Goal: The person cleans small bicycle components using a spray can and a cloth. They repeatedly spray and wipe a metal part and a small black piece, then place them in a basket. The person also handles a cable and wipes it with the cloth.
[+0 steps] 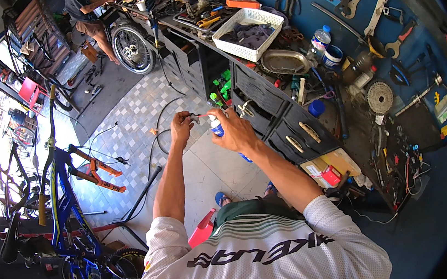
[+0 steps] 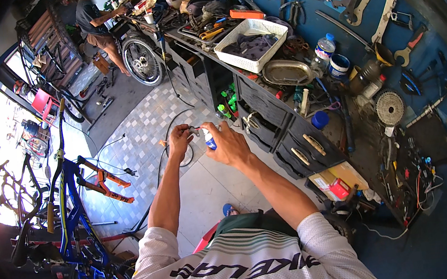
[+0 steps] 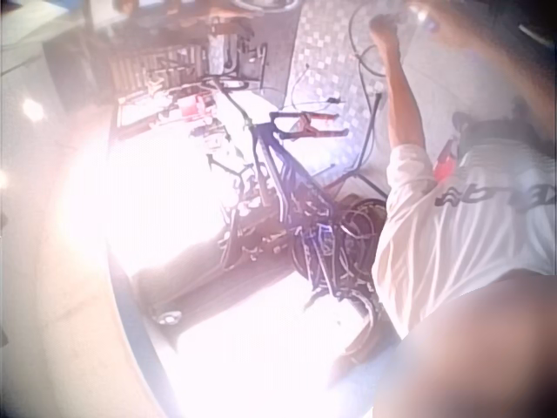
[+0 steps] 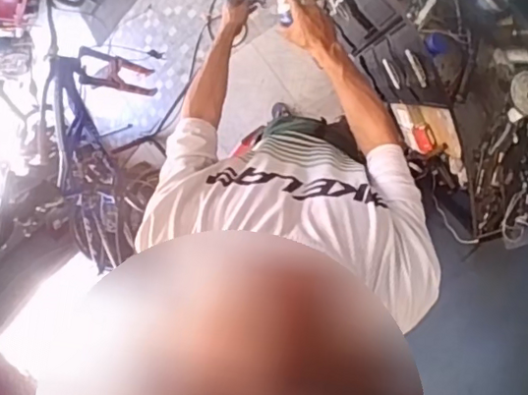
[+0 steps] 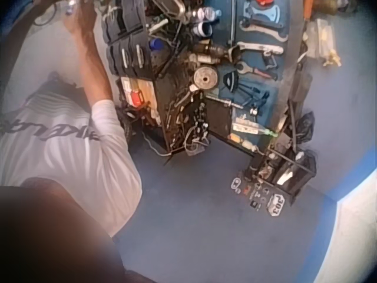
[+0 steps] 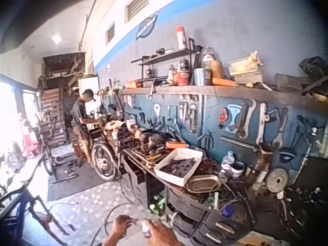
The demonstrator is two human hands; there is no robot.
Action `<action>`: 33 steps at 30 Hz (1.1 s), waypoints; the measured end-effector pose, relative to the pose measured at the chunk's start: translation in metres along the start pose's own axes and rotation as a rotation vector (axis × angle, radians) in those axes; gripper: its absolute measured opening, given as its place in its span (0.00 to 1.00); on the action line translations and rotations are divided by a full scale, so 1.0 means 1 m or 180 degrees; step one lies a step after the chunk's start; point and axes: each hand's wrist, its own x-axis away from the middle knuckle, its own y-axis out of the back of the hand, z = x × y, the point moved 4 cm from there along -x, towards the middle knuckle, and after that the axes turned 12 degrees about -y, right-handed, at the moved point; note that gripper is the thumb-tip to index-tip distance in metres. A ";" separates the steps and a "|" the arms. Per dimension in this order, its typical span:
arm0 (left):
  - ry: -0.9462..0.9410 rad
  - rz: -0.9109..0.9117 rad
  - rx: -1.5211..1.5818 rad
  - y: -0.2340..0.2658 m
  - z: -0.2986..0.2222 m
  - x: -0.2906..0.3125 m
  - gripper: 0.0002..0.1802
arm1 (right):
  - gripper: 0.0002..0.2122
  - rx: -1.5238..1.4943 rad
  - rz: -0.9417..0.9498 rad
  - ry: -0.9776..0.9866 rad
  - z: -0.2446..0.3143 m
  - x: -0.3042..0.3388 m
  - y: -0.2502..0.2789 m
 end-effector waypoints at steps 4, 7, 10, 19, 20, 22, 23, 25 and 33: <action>-0.0150 0.0099 -0.0064 -0.002 -0.004 -0.001 0.14 | 0.32 -0.0083 -0.0032 0.0016 0.000 0.000 -0.001; -0.0249 0.0169 -0.0227 -0.004 -0.007 -0.003 0.14 | 0.32 -0.0106 -0.0102 0.0027 -0.002 0.000 -0.002; -0.0385 0.0141 -0.0433 -0.003 -0.008 -0.003 0.13 | 0.33 -0.0047 -0.0084 0.0042 -0.004 0.001 -0.003; -0.1099 0.0095 -0.1129 -0.003 -0.009 -0.009 0.12 | 0.33 -0.0039 -0.0022 -0.0089 -0.005 0.001 -0.008; -0.1122 0.0080 -0.1175 -0.003 -0.010 -0.009 0.12 | 0.33 0.0016 0.0012 -0.0160 -0.005 0.002 -0.009; -0.1155 0.0032 -0.1223 -0.002 -0.012 -0.007 0.12 | 0.32 0.0020 -0.0008 -0.0094 -0.004 0.003 -0.008; -0.1166 0.0016 -0.1220 -0.002 -0.014 -0.006 0.11 | 0.32 0.0056 0.0013 -0.0132 -0.005 0.004 -0.008; -0.1096 0.0024 -0.1269 -0.003 -0.015 -0.005 0.11 | 0.32 0.0011 -0.0009 -0.0130 -0.006 0.005 -0.007; -0.1074 0.0031 -0.1361 0.000 -0.013 -0.005 0.10 | 0.33 -0.0308 -0.0244 -0.0060 -0.017 0.012 -0.014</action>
